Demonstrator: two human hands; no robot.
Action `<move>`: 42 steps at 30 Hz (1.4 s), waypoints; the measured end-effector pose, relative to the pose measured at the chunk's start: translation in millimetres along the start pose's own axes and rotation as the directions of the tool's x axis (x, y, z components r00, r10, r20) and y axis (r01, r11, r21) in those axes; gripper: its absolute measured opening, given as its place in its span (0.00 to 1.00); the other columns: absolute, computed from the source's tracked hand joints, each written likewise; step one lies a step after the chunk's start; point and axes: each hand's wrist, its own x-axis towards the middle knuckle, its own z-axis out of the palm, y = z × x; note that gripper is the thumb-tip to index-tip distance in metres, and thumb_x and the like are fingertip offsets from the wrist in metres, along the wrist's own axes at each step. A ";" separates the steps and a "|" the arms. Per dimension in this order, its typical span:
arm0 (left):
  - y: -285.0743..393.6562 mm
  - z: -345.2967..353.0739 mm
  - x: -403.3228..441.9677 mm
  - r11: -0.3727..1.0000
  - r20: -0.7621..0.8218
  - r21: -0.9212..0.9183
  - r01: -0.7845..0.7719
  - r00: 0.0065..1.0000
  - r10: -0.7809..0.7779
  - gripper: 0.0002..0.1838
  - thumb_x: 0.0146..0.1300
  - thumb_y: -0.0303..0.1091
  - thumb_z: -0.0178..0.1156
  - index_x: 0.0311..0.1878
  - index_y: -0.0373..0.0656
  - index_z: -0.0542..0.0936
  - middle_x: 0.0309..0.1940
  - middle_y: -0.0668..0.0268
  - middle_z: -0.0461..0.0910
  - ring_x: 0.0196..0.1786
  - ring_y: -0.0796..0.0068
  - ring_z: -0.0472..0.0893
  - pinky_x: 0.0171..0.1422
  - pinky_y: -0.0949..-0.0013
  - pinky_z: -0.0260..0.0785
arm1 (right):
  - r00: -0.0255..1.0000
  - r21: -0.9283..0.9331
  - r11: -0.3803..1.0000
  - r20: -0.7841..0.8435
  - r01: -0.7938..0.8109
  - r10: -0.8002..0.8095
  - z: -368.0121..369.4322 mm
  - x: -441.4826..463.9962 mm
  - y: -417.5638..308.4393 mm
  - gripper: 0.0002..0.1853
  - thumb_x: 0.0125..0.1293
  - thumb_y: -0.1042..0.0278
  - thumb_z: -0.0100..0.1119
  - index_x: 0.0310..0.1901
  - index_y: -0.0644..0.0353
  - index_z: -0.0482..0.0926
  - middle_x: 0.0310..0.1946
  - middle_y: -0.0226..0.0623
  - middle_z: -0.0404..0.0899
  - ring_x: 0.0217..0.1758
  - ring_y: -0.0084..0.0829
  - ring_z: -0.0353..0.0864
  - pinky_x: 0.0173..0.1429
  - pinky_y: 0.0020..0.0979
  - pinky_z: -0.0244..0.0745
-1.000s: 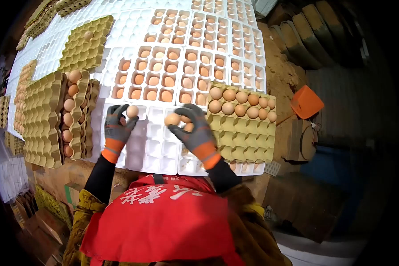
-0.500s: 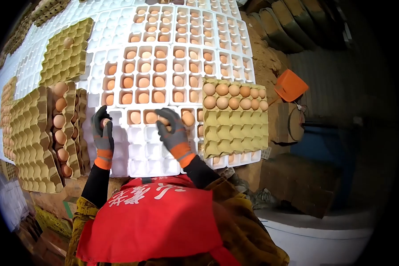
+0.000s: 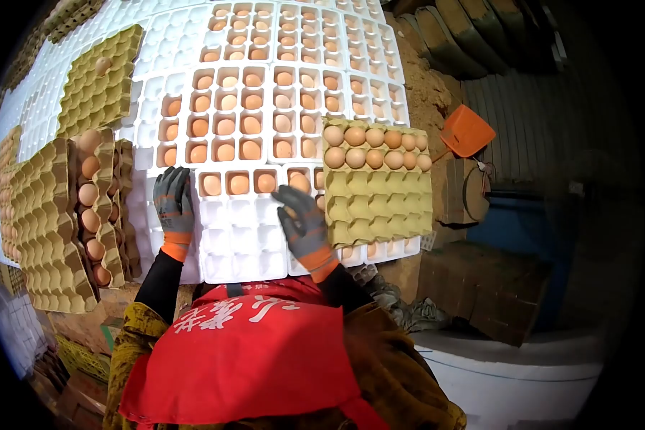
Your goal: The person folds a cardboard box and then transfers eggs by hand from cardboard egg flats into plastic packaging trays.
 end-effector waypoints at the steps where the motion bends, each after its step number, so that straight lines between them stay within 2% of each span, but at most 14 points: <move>1: -2.8 1.4 -1.4 1.000 -0.004 -0.007 -0.009 1.000 0.009 0.21 0.62 0.22 0.55 0.58 0.42 0.81 0.58 0.56 0.80 0.67 0.52 0.73 0.77 0.49 0.59 | 0.992 -0.128 0.984 0.035 0.123 -0.119 1.9 -5.3 1.2 0.23 0.64 0.77 0.61 0.61 0.50 0.80 0.62 0.40 0.78 0.67 0.45 0.75 0.71 0.42 0.70; 4: 0.0 2.6 -2.7 0.998 -0.018 0.043 -0.042 0.999 0.043 0.18 0.66 0.23 0.54 0.58 0.41 0.82 0.57 0.56 0.80 0.65 0.51 0.75 0.73 0.50 0.64 | 0.946 -0.588 0.744 0.253 0.318 -0.204 -0.8 -7.0 9.8 0.24 0.61 0.73 0.59 0.60 0.47 0.81 0.65 0.34 0.76 0.70 0.46 0.70 0.72 0.49 0.66; 9: 1.0 3.6 -3.3 0.993 0.010 0.109 -0.050 0.999 0.049 0.18 0.65 0.22 0.57 0.58 0.42 0.82 0.58 0.56 0.79 0.65 0.50 0.74 0.71 0.50 0.65 | 0.969 -0.680 0.692 0.129 0.242 -0.212 -26.6 9.7 -1.9 0.27 0.61 0.72 0.58 0.64 0.50 0.76 0.62 0.36 0.77 0.61 0.40 0.76 0.63 0.43 0.72; 11: -2.9 8.5 -7.0 0.993 0.012 0.113 -0.026 1.000 0.025 0.19 0.63 0.28 0.61 0.58 0.44 0.82 0.59 0.57 0.78 0.67 0.51 0.72 0.74 0.50 0.61 | 0.987 -0.742 0.658 0.158 0.131 -0.017 -34.6 28.1 -5.5 0.28 0.62 0.70 0.57 0.66 0.52 0.74 0.61 0.38 0.78 0.59 0.40 0.78 0.61 0.40 0.74; 19: -3.0 11.3 -8.1 0.987 -0.006 0.156 -0.031 0.999 0.033 0.18 0.62 0.25 0.62 0.57 0.44 0.82 0.59 0.56 0.78 0.66 0.50 0.73 0.72 0.50 0.63 | 0.910 -0.809 0.527 0.388 0.259 0.148 -25.8 54.0 8.9 0.16 0.67 0.68 0.52 0.56 0.54 0.76 0.49 0.43 0.78 0.43 0.40 0.83 0.40 0.40 0.77; 21: -2.3 11.4 -7.3 0.990 -0.002 0.141 -0.027 1.000 0.027 0.18 0.62 0.26 0.62 0.56 0.44 0.82 0.58 0.55 0.78 0.66 0.50 0.73 0.71 0.50 0.64 | 0.923 -0.837 0.431 0.384 0.338 0.021 -19.5 48.5 14.7 0.15 0.67 0.68 0.52 0.55 0.54 0.76 0.48 0.42 0.78 0.39 0.39 0.83 0.39 0.37 0.77; 27: -4.1 6.0 -4.2 0.995 -0.005 -0.044 0.092 0.996 -0.092 0.16 0.69 0.24 0.57 0.58 0.39 0.81 0.56 0.54 0.80 0.62 0.55 0.77 0.68 0.58 0.69 | 0.936 -0.445 0.875 0.352 0.190 -0.024 -40.3 32.1 -7.4 0.18 0.63 0.63 0.57 0.55 0.54 0.76 0.52 0.43 0.78 0.50 0.46 0.81 0.52 0.44 0.78; 29: 38.9 -2.5 5.4 0.963 -0.032 -0.149 0.223 0.973 -0.230 0.15 0.71 0.24 0.56 0.59 0.38 0.81 0.57 0.57 0.80 0.63 0.59 0.78 0.68 0.61 0.69 | 0.823 -0.448 0.841 0.568 0.303 0.006 -27.8 33.1 -8.2 0.19 0.65 0.59 0.56 0.56 0.54 0.76 0.56 0.43 0.77 0.52 0.47 0.81 0.55 0.45 0.77; 31: 73.9 1.5 11.7 0.933 -0.015 -0.258 0.250 0.965 -0.262 0.15 0.73 0.25 0.56 0.60 0.37 0.80 0.58 0.59 0.81 0.64 0.64 0.77 0.69 0.64 0.68 | 0.823 -0.474 0.708 0.497 0.524 -0.276 -12.6 24.5 14.2 0.17 0.69 0.58 0.54 0.55 0.52 0.77 0.53 0.41 0.76 0.51 0.42 0.80 0.51 0.49 0.75; 33: 108.2 11.6 18.6 0.906 0.009 -0.347 0.242 0.967 -0.254 0.15 0.74 0.26 0.56 0.61 0.37 0.80 0.57 0.60 0.81 0.64 0.65 0.77 0.70 0.65 0.68 | 0.879 -0.359 0.831 0.380 0.426 -0.287 -42.2 21.3 17.8 0.19 0.69 0.59 0.55 0.60 0.50 0.76 0.60 0.41 0.76 0.57 0.44 0.79 0.55 0.45 0.75; 35: 146.6 28.7 22.9 0.924 0.086 -0.336 0.184 0.983 -0.164 0.16 0.72 0.25 0.58 0.61 0.41 0.81 0.56 0.62 0.83 0.64 0.67 0.77 0.69 0.65 0.68 | 0.911 -0.165 0.900 0.164 0.403 -0.378 -111.8 31.2 35.9 0.19 0.67 0.64 0.58 0.60 0.53 0.77 0.58 0.43 0.78 0.58 0.45 0.80 0.57 0.42 0.76; 38: 224.1 66.7 37.2 0.934 0.145 -0.356 -0.014 0.987 0.070 0.19 0.65 0.25 0.65 0.59 0.44 0.82 0.56 0.59 0.82 0.61 0.60 0.79 0.65 0.63 0.71 | 0.977 -0.081 0.994 -0.190 0.078 -0.092 -239.2 43.9 78.6 0.19 0.65 0.74 0.58 0.58 0.56 0.79 0.54 0.45 0.80 0.55 0.47 0.79 0.60 0.44 0.75; 39: 254.9 79.3 46.5 0.928 0.149 -0.361 -0.091 0.977 0.154 0.20 0.61 0.26 0.68 0.58 0.44 0.82 0.56 0.58 0.82 0.59 0.57 0.80 0.64 0.61 0.72 | 0.961 -0.406 0.908 -0.197 0.098 -0.192 -276.2 48.8 94.3 0.20 0.64 0.75 0.57 0.59 0.53 0.79 0.56 0.40 0.80 0.57 0.46 0.78 0.62 0.44 0.74; 42: 318.6 131.4 69.0 0.929 0.272 -0.248 -0.276 0.900 0.340 0.25 0.60 0.32 0.69 0.62 0.47 0.79 0.57 0.56 0.80 0.59 0.52 0.78 0.64 0.56 0.70 | 0.992 -0.645 0.754 0.063 0.126 -0.111 -317.6 56.1 140.8 0.25 0.63 0.72 0.58 0.63 0.45 0.77 0.60 0.36 0.77 0.61 0.46 0.75 0.65 0.45 0.72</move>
